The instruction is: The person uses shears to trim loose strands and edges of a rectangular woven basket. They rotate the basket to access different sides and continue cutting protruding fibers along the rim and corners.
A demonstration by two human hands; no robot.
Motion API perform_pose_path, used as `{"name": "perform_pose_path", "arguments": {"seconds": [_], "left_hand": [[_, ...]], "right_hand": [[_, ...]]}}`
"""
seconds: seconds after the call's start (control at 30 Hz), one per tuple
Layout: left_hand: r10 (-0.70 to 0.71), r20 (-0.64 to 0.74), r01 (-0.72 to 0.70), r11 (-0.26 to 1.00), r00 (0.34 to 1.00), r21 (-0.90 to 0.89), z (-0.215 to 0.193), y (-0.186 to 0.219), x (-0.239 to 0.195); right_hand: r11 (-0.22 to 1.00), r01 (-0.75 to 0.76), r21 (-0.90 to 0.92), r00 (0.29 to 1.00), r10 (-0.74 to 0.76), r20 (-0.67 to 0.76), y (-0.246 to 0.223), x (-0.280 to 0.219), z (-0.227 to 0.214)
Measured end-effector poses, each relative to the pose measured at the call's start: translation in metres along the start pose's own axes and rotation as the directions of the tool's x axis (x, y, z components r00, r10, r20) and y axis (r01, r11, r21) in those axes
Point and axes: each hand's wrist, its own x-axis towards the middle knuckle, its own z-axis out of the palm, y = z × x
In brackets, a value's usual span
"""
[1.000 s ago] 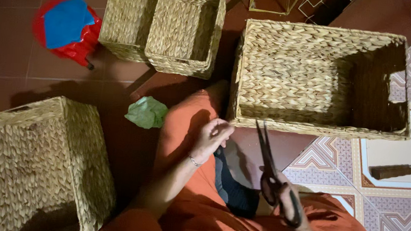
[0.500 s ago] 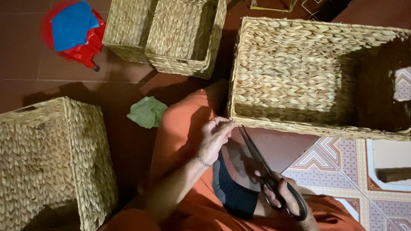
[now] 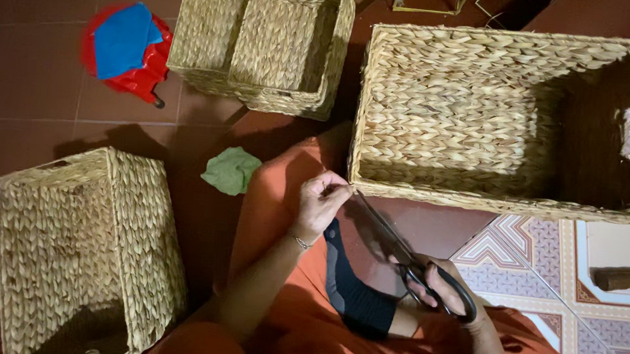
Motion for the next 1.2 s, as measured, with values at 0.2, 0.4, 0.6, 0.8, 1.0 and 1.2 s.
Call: {"name": "perform_pose_path", "arguments": {"seconds": [0.2,0.4,0.6,0.8,1.0,1.2], "left_hand": [[-0.089,0.03,0.092,0.989,0.996,-0.117,-0.011,-0.007,0.006],[0.369,0.111,-0.384,0.852,0.923,0.356,-0.023,0.059,-0.002],[0.394,0.709,-0.809,0.225,0.585,0.543,-0.026,0.108,0.049],[0.22,0.925,-0.951,0.08,0.31,0.299,-0.02,0.117,0.081],[0.367,0.92,-0.941,0.338,0.141,0.009,0.064,0.131,0.039],[0.625,0.719,-0.78,0.596,0.303,-0.189,0.142,0.163,0.004]], "right_hand": [[0.996,-0.005,0.094,0.994,-0.005,0.112,-0.005,0.017,-0.017],[0.996,0.078,-0.051,0.99,-0.071,0.119,0.012,-0.001,-0.039],[0.973,-0.054,-0.224,0.99,0.024,-0.137,0.063,-0.07,-0.045],[0.978,0.153,-0.145,0.843,-0.205,-0.497,0.083,-0.132,-0.013],[0.888,0.178,-0.423,0.453,-0.456,-0.766,0.062,-0.148,0.058],[0.695,-0.041,-0.718,0.271,-0.684,-0.677,0.005,-0.164,0.082]]}}
